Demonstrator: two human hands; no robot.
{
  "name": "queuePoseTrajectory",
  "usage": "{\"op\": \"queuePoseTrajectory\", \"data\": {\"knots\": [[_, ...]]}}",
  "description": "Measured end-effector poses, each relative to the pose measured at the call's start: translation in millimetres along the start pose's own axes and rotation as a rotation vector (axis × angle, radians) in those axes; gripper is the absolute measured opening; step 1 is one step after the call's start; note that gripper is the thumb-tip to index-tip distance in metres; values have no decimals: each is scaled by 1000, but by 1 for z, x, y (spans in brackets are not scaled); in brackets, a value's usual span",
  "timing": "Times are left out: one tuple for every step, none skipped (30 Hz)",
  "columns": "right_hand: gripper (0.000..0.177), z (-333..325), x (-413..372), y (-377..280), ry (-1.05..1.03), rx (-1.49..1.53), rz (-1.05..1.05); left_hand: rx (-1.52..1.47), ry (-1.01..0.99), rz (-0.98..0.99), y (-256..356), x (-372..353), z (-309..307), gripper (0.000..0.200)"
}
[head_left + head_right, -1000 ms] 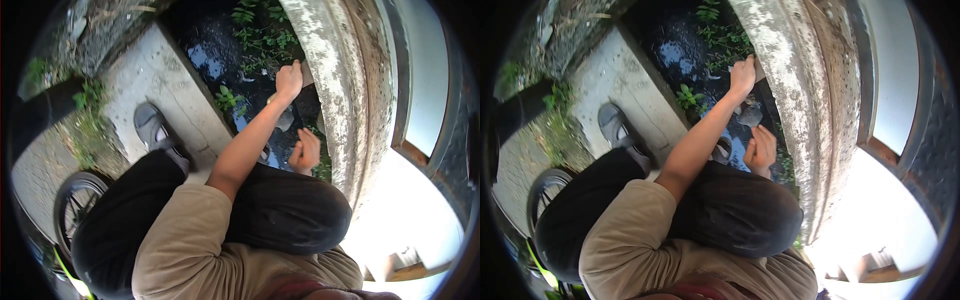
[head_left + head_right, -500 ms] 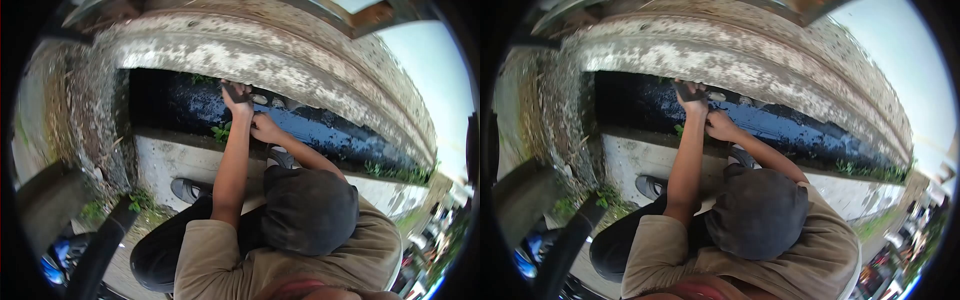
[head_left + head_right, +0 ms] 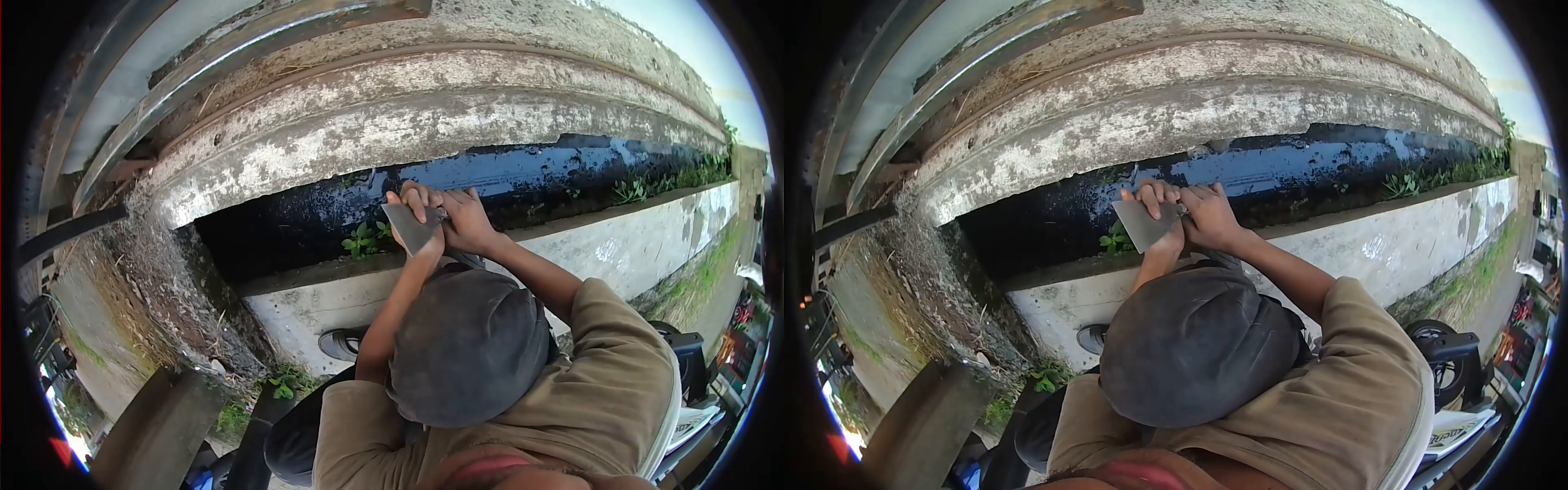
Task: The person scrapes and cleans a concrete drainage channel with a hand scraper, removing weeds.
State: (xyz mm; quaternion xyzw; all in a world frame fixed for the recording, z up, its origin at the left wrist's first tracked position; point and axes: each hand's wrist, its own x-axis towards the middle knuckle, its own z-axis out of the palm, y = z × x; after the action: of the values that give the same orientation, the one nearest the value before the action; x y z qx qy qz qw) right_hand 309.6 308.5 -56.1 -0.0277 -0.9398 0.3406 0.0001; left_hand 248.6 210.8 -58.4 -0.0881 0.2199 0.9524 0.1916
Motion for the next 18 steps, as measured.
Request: {"op": "queuePoseTrajectory", "data": {"knots": [[31,-10,-2,-4,17,68,45,18,-175,13,3,5,1,63],[31,-16,-6,-6,35,136,88,216,-181,132,18,12,15,61],[26,-19,-15,-1,132,162,85,414,-186,250,40,20,35,60],[26,-21,-27,5,148,160,88,485,-177,414,61,31,47,55],[23,-23,-42,13,213,234,240,503,-199,540,88,43,48,50],[20,-29,-53,21,277,308,383,649,-383,611,124,45,53,43],[19,-38,-63,31,312,368,413,833,-583,629,158,39,62,41],[19,-47,-72,40,343,433,443,980,-784,593,180,26,100,46],[19,-55,-76,50,417,352,355,1068,-868,562,185,4,133,43],[19,-62,-80,58,482,278,268,1316,-1065,642,197,-12,153,36],[18,-72,-85,64,436,191,282,1437,-1284,558,209,-29,174,31],[18,-82,-85,71,389,106,281,1562,-1493,464,217,-41,192,28],[18,-87,-85,74,364,193,350,1586,-1554,552,217,-47,203,20],[19,-90,-80,78,342,276,412,1610,-1619,650,215,-51,212,13],[18,-91,-75,80,299,244,419,1644,-1595,661,218,-60,218,13],[18,-89,-71,75,289,243,394,1777,-1533,534,220,-71,223,12],[19,-88,-65,71,272,205,356,1896,-1469,424,220,-75,228,14],[20,-86,-60,68,254,165,318,1907,-1450,464,218,-75,234,14]]}}
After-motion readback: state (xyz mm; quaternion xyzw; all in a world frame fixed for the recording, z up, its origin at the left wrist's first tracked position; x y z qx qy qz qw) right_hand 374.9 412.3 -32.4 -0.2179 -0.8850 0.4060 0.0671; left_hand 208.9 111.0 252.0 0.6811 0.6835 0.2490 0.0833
